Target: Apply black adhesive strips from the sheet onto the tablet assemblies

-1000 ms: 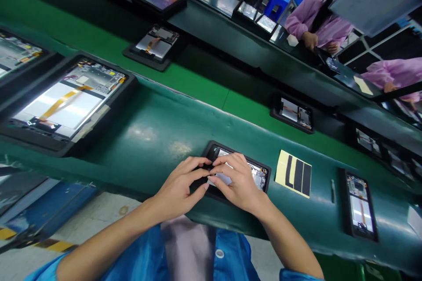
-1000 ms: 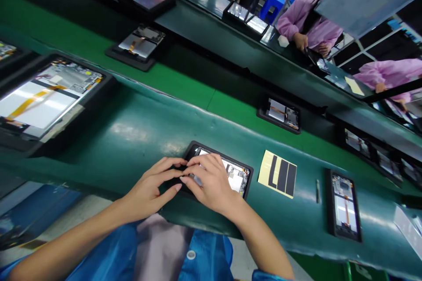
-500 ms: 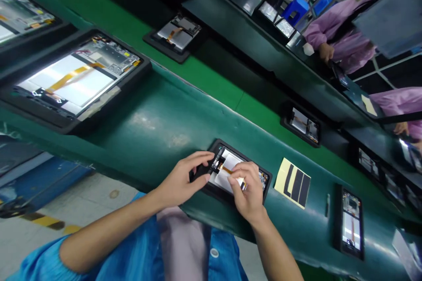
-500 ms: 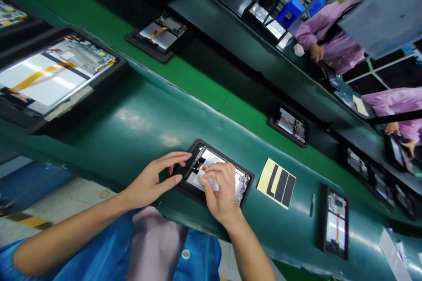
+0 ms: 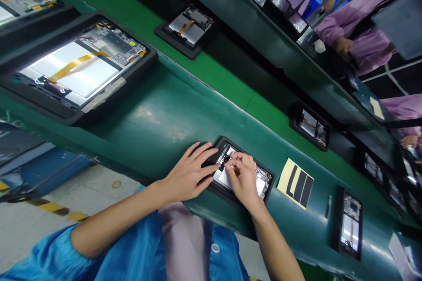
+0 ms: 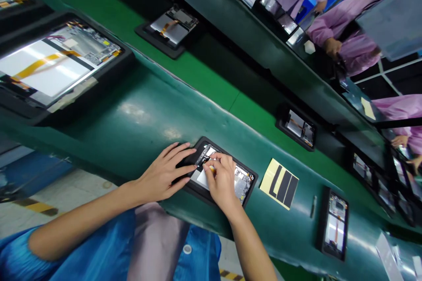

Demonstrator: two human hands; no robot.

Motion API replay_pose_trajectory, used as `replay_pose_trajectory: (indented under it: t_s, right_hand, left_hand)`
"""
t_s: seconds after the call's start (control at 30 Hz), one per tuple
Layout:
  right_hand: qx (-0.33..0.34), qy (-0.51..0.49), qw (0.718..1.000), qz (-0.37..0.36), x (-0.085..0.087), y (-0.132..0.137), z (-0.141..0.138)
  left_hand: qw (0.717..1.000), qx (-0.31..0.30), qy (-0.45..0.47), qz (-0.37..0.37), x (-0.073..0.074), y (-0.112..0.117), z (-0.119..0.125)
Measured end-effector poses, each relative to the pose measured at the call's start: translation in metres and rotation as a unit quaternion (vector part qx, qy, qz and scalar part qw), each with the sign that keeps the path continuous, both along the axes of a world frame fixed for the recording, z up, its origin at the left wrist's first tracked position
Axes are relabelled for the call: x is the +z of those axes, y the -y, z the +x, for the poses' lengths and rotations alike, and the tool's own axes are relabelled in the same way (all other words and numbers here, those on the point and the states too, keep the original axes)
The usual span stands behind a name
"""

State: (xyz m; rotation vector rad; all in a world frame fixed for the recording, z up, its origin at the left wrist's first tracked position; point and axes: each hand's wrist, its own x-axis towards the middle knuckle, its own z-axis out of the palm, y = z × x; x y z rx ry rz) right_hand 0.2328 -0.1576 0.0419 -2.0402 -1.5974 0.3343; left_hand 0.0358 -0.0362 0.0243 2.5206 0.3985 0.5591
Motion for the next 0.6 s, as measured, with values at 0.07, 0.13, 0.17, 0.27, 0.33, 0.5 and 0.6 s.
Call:
replay_pose_trajectory:
  t_s: [0.07, 0.13, 0.17, 0.27, 0.33, 0.5, 0.6]
  right_hand:
    - [-0.001, 0.005, 1.0, -0.004, 0.0, -0.001, 0.001]
    - [-0.002, 0.003, 1.0, -0.011, 0.001, -0.002, 0.001]
    - [-0.003, -0.001, 1.0, -0.016, 0.001, -0.003, 0.002]
    - [-0.01, -0.012, 1.0, -0.023, 0.001, -0.004, 0.002]
    - [-0.016, -0.013, 1.0, -0.018, -0.001, -0.004, 0.002]
    - [-0.021, -0.005, 1.0, 0.02, -0.005, -0.005, 0.004]
    - [-0.05, 0.014, 0.996, 0.075, 0.001, -0.001, 0.009]
  left_hand:
    - [1.0, -0.019, -0.017, 0.018, 0.0, 0.0, 0.001]
    - [0.998, -0.034, -0.029, 0.042, 0.0, 0.0, 0.003]
    - [0.997, -0.042, -0.033, 0.055, 0.0, 0.0, 0.004]
    - [0.993, -0.062, -0.048, 0.088, -0.003, 0.0, 0.008]
    - [0.991, -0.066, -0.065, 0.099, -0.005, -0.001, 0.01]
    - [0.988, -0.067, -0.086, 0.112, -0.006, -0.002, 0.013]
    - [0.987, -0.065, -0.089, 0.113, -0.006, -0.002, 0.015]
